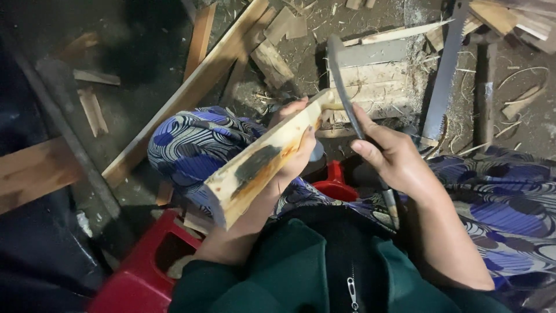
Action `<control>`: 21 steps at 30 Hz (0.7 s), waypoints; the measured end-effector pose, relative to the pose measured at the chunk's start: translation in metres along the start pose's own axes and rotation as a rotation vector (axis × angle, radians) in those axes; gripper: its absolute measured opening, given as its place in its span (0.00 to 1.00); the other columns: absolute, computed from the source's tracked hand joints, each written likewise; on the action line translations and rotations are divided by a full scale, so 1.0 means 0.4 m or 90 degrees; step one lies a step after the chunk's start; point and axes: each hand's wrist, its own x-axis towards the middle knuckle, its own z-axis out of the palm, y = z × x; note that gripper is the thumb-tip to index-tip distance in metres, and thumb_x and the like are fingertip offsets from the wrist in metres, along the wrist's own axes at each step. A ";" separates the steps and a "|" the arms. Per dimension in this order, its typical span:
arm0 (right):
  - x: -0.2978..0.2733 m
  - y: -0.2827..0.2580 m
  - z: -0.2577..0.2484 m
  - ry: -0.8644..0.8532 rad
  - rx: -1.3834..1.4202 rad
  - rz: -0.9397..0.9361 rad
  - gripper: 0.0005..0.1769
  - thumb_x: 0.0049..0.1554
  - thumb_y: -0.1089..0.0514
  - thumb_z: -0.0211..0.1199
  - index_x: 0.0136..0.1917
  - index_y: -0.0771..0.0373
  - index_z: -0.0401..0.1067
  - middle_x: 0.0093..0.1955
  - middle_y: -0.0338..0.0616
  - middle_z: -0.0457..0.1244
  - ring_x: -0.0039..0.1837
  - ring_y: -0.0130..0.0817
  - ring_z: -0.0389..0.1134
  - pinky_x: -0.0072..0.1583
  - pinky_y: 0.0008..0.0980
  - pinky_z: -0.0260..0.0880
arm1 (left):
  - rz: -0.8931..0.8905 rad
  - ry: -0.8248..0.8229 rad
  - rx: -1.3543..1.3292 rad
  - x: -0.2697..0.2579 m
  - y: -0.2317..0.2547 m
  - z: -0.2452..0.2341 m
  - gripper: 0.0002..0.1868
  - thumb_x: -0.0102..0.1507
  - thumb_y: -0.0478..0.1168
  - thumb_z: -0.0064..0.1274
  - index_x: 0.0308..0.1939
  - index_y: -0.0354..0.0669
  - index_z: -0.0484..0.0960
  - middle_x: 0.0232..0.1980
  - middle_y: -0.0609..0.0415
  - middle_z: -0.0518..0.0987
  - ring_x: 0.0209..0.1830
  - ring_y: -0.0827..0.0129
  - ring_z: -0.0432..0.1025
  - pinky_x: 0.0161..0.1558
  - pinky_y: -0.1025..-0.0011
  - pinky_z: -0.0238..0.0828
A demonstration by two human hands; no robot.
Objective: Shaping a piece of wood by shaving it with a curved blade in a workshop environment.
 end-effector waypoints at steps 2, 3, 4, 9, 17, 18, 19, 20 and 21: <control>-0.012 -0.012 -0.015 0.003 0.001 -0.005 0.31 0.61 0.58 0.61 0.75 0.69 0.63 0.64 0.76 0.62 0.59 0.76 0.64 0.55 0.61 0.71 | 0.007 0.002 -0.002 0.004 -0.001 0.002 0.17 0.61 0.35 0.55 0.54 0.38 0.78 0.56 0.40 0.81 0.54 0.43 0.77 0.49 0.62 0.81; -0.018 -0.014 -0.020 0.007 -0.005 -0.018 0.32 0.61 0.58 0.61 0.75 0.70 0.62 0.63 0.76 0.63 0.58 0.77 0.64 0.53 0.61 0.71 | 0.004 0.006 -0.043 0.004 -0.003 0.006 0.16 0.61 0.35 0.54 0.54 0.38 0.78 0.56 0.41 0.81 0.55 0.45 0.77 0.50 0.63 0.80; -0.024 -0.015 -0.026 0.013 -0.011 -0.031 0.33 0.61 0.58 0.60 0.76 0.70 0.61 0.61 0.77 0.64 0.58 0.78 0.64 0.52 0.61 0.72 | 0.001 0.009 -0.084 0.004 -0.005 0.011 0.16 0.61 0.35 0.54 0.53 0.39 0.79 0.56 0.42 0.81 0.55 0.47 0.78 0.51 0.63 0.80; -0.074 0.008 -0.061 0.007 -0.072 -0.074 0.35 0.61 0.57 0.59 0.79 0.70 0.57 0.48 0.58 0.60 0.46 0.54 0.61 0.46 0.47 0.66 | -0.007 -0.033 -0.060 -0.022 -0.048 0.013 0.22 0.61 0.29 0.55 0.59 0.39 0.73 0.60 0.47 0.78 0.53 0.56 0.76 0.51 0.71 0.80; -0.152 -0.057 -0.178 0.067 -0.186 -0.134 0.21 0.61 0.58 0.53 0.49 0.85 0.67 0.76 0.72 0.59 0.28 0.31 0.46 0.31 0.29 0.54 | -0.003 -0.118 -0.114 -0.029 -0.066 0.010 0.22 0.64 0.26 0.51 0.63 0.34 0.69 0.59 0.45 0.73 0.51 0.67 0.73 0.54 0.73 0.81; -0.163 -0.058 -0.190 0.077 -0.178 -0.119 0.27 0.61 0.60 0.54 0.66 0.84 0.57 0.60 0.63 0.62 0.35 0.34 0.55 0.42 0.32 0.62 | -0.284 -0.059 -0.431 -0.032 -0.053 0.017 0.18 0.70 0.33 0.42 0.64 0.33 0.71 0.52 0.46 0.75 0.35 0.72 0.70 0.36 0.77 0.75; -0.173 -0.058 -0.202 0.087 -0.170 -0.104 0.42 0.62 0.62 0.56 0.82 0.82 0.47 0.45 0.54 0.65 0.42 0.37 0.65 0.54 0.36 0.71 | -0.569 0.009 -0.743 -0.035 -0.040 0.025 0.19 0.76 0.39 0.33 0.65 0.32 0.72 0.44 0.47 0.77 0.20 0.78 0.67 0.17 0.81 0.69; -0.181 -0.060 -0.215 0.087 -0.171 -0.106 0.42 0.62 0.62 0.56 0.82 0.82 0.47 0.45 0.54 0.65 0.42 0.37 0.65 0.54 0.36 0.71 | -0.567 0.009 -0.743 -0.025 -0.039 0.021 0.19 0.76 0.39 0.33 0.65 0.32 0.72 0.44 0.47 0.77 0.20 0.78 0.67 0.17 0.81 0.69; -0.189 -0.062 -0.228 0.091 -0.154 -0.078 0.42 0.63 0.60 0.52 0.85 0.73 0.42 0.42 0.52 0.62 0.39 0.37 0.63 0.48 0.34 0.68 | -0.403 -0.058 -0.520 -0.017 -0.038 0.018 0.17 0.71 0.30 0.39 0.63 0.30 0.72 0.56 0.41 0.74 0.40 0.69 0.71 0.31 0.82 0.77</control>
